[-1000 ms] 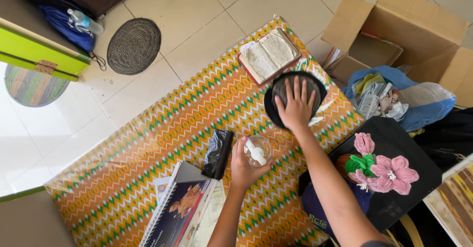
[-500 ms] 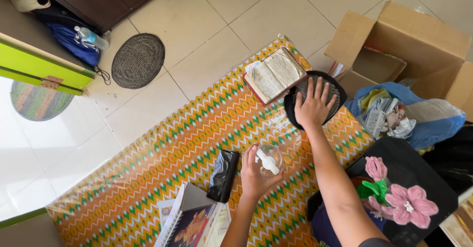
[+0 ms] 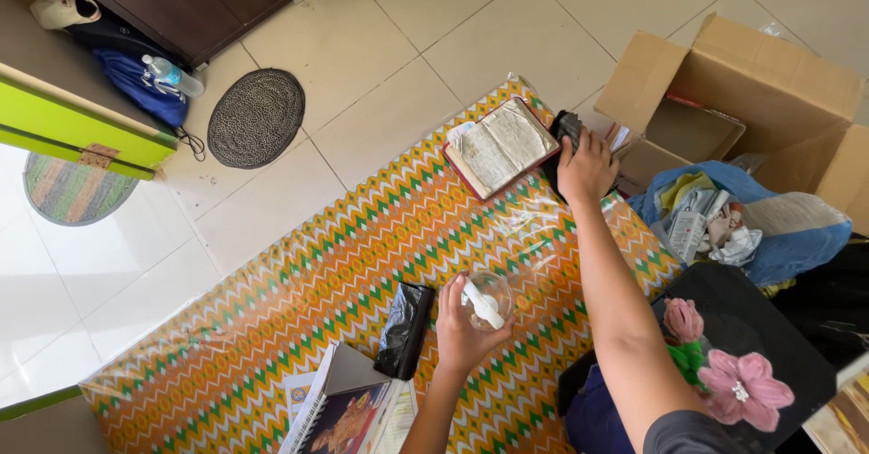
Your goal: The person cleans a table surface using a spray bottle and a black cloth. They move a book and a potted plant aside to wipe the area underneath, then return the items to their original positions.
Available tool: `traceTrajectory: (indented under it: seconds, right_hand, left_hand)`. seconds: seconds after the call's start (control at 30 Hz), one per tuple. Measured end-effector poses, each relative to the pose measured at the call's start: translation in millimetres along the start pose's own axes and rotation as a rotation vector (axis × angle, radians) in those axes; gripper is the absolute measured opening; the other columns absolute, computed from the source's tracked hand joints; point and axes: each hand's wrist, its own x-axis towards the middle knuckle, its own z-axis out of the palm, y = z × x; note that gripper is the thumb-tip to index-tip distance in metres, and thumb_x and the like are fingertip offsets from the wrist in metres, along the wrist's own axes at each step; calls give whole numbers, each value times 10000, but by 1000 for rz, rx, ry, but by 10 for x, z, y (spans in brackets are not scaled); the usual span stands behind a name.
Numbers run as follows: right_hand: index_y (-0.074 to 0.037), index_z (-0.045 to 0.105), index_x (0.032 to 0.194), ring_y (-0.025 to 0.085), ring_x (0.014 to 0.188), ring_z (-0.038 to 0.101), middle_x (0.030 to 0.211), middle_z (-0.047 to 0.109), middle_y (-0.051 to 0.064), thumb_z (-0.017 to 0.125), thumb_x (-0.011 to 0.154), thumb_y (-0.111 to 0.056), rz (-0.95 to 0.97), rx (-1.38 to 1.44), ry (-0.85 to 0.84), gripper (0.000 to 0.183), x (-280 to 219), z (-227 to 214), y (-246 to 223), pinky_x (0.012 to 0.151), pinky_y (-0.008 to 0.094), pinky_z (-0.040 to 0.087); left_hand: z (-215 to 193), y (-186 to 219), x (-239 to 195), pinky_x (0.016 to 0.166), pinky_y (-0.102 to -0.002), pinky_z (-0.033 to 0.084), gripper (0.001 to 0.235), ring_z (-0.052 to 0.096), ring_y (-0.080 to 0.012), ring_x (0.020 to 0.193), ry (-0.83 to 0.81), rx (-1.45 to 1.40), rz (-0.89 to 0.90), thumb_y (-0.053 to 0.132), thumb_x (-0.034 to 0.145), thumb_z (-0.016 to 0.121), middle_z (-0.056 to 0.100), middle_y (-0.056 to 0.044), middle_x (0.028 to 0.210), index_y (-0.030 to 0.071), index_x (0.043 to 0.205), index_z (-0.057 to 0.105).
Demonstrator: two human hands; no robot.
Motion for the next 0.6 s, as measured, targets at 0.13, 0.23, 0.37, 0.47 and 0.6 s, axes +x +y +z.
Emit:
traceTrajectory:
  seconds: [0.13, 0.23, 0.37, 0.47, 0.6]
  right_hand:
    - [-152, 479, 1546, 372, 1476, 352, 1614, 413, 136, 411, 1078, -481, -152, -81, 161, 576, -466, -119, 66, 1146, 639, 238]
    - [-173, 415, 1595, 381, 1536, 255, 1674, 316, 127, 408, 1076, -496, -160, -78, 128, 611, -932, -161, 83, 1189, 652, 156]
    - [-186, 373, 1619, 390, 1561, 214, 1700, 271, 127, 399, 1064, -519, -217, -76, 101, 648, -1693, -241, 164, 1211, 662, 113]
    - [-180, 307, 1637, 402, 1572, 160, 1715, 205, 137, 387, 1047, -548, -273, -71, -1, 700, -2304, -312, 320, 1211, 671, 84]
    - [-158, 157, 1646, 439, 1553, 12, 1706, 36, 180, 394, 1008, -602, -250, -94, -179, 814, -2715, -383, 442, 1177, 691, 27]
  left_hand:
    - [14, -9, -27, 989, -492, 527, 1144, 594, -425, 1185, -11, -17, -29, 310, 637, 983, 569, -239, 1327, 47, 1503, 284]
    - [32, -14, -65, 991, -500, 524, 1135, 595, -427, 1178, 5, -13, -33, 306, 637, 976, 580, -245, 1314, 40, 1503, 293]
    - [49, 21, -177, 990, -498, 523, 1156, 584, -427, 1183, -5, -16, -87, 311, 628, 985, 555, -243, 1321, 36, 1511, 293]
    - [15, 104, -297, 963, -440, 598, 1146, 598, -386, 1236, -15, -237, -251, 313, 677, 968, 483, -239, 1408, 46, 1542, 266]
    - [-110, 219, -418, 1010, -460, 545, 1221, 557, -399, 1261, 23, -137, -195, 268, 616, 999, 456, -248, 1424, 35, 1553, 251]
